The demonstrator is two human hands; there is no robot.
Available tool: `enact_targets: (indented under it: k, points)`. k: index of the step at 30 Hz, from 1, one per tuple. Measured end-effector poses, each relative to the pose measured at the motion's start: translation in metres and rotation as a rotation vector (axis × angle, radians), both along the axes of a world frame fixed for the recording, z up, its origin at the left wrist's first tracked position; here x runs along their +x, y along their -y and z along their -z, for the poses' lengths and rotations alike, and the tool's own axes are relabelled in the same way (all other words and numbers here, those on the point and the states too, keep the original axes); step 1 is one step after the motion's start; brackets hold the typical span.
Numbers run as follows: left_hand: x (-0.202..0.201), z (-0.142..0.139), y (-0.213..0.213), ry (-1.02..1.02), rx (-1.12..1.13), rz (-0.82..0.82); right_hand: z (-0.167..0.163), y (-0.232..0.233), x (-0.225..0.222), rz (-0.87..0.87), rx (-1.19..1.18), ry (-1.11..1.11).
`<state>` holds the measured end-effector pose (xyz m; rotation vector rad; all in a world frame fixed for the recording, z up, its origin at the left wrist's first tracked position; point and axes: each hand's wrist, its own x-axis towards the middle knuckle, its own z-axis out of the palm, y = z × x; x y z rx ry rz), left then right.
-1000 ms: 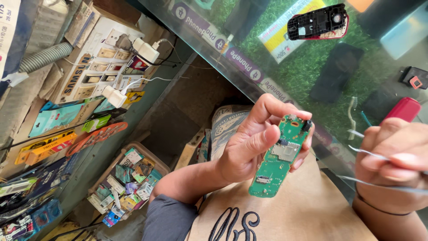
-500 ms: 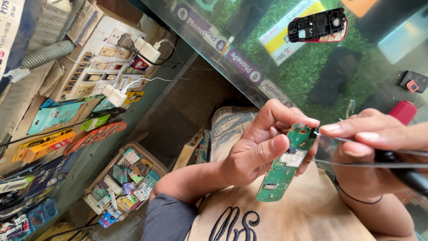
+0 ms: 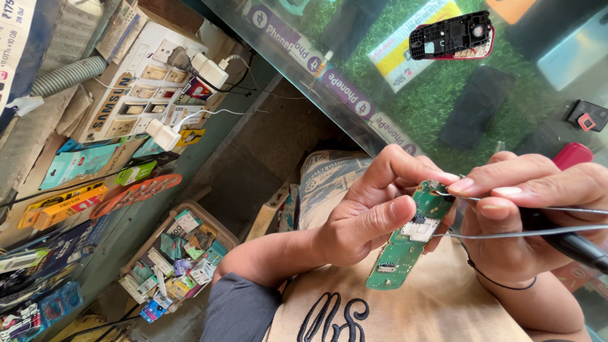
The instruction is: The person uses tweezers to adjust a small component on a green circuit board, then plugs in a soldering iron and uses it to solder the board. They briefly handle a smartphone before returning to soldering the circuit board.
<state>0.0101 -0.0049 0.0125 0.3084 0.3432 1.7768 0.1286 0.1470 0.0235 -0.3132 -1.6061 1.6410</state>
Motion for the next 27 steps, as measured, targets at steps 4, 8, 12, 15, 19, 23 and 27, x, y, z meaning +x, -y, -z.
enact_targets:
  k: [4, 8, 12, 15, 19, 23, 27]
  points:
    - [0.000, 0.002, 0.001, 0.003, 0.009, 0.011, -0.002, 0.001, 0.002, -0.001, -0.013, 0.009]
    - [0.000, 0.003, 0.001, 0.014, 0.013, 0.012, -0.002, 0.001, 0.002, -0.008, 0.052, 0.025]
    - [0.001, 0.003, 0.001, 0.021, 0.016, 0.008, -0.003, 0.003, 0.002, 0.025, 0.084, 0.054]
    - [0.001, 0.004, 0.001, 0.025, 0.022, 0.012, -0.004, 0.004, 0.003, 0.024, 0.084, 0.060]
    - [0.002, 0.005, 0.001, 0.023, 0.026, 0.018, -0.005, 0.003, 0.005, -0.001, 0.093, 0.056]
    - [0.002, 0.004, 0.000, 0.008, 0.018, 0.020, -0.007, 0.002, 0.009, 0.027, 0.156, 0.096]
    - [0.003, 0.003, 0.000, 0.000, 0.002, 0.016, -0.012, 0.003, 0.014, -0.015, 0.158, 0.137]
